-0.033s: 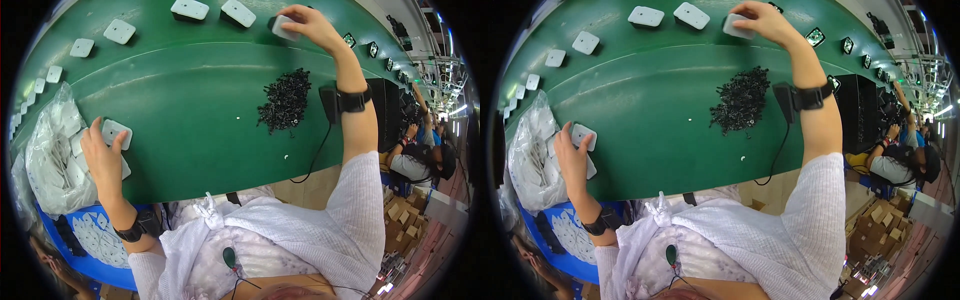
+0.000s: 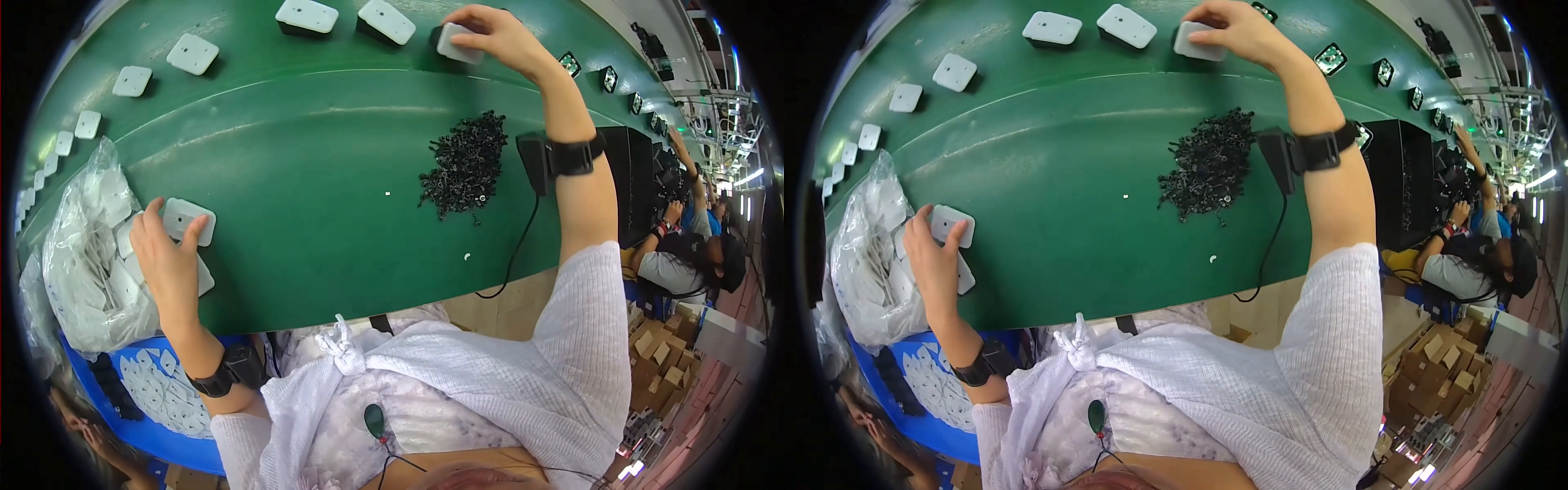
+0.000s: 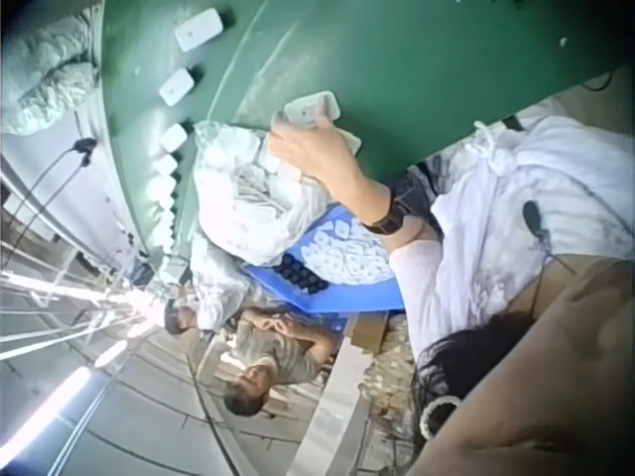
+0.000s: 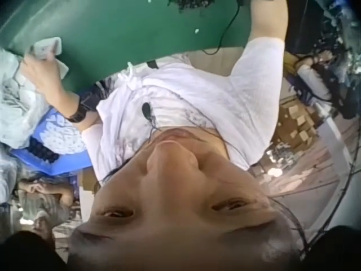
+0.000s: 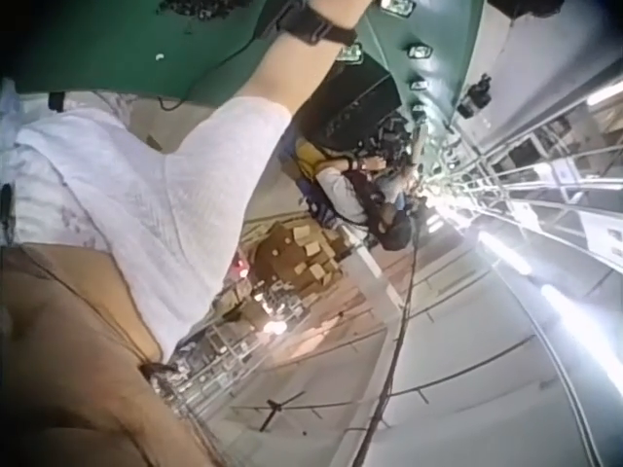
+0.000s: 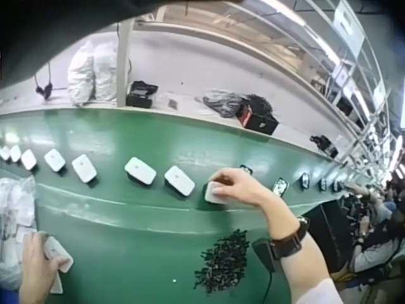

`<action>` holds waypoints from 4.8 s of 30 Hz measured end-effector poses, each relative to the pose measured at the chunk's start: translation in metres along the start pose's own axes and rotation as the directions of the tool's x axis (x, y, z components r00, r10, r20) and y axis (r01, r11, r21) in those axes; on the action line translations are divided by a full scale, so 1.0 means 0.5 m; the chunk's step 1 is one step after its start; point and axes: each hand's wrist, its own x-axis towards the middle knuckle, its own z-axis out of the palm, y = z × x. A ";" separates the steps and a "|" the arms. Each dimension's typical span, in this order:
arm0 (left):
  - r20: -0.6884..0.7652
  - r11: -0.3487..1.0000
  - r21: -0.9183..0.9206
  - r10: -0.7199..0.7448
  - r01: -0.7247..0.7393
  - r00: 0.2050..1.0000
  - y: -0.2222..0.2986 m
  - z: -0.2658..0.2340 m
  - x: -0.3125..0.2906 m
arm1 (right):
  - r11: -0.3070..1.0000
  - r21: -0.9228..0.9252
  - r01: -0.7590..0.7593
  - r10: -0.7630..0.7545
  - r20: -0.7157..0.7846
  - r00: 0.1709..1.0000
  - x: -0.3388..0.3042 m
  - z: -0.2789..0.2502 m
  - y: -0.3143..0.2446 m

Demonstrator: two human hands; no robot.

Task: Assembling small plastic components by inserting screws and parts into housings.

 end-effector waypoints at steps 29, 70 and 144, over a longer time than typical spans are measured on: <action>0.202 0.246 -0.951 0.039 0.187 0.979 0.195 0.016 -0.079 | 0.681 -0.702 0.209 -0.332 -0.042 0.942 -0.212 0.217 -0.109; 0.398 -0.247 -0.868 0.170 0.430 0.902 0.213 0.012 -0.120 | 0.923 0.359 0.143 -0.031 -0.299 0.954 -0.306 0.419 -0.277; -0.168 0.604 -0.705 0.366 -0.371 0.915 0.117 0.039 -0.118 | 0.861 -0.212 0.462 -0.489 -0.094 0.867 -0.276 0.407 -0.281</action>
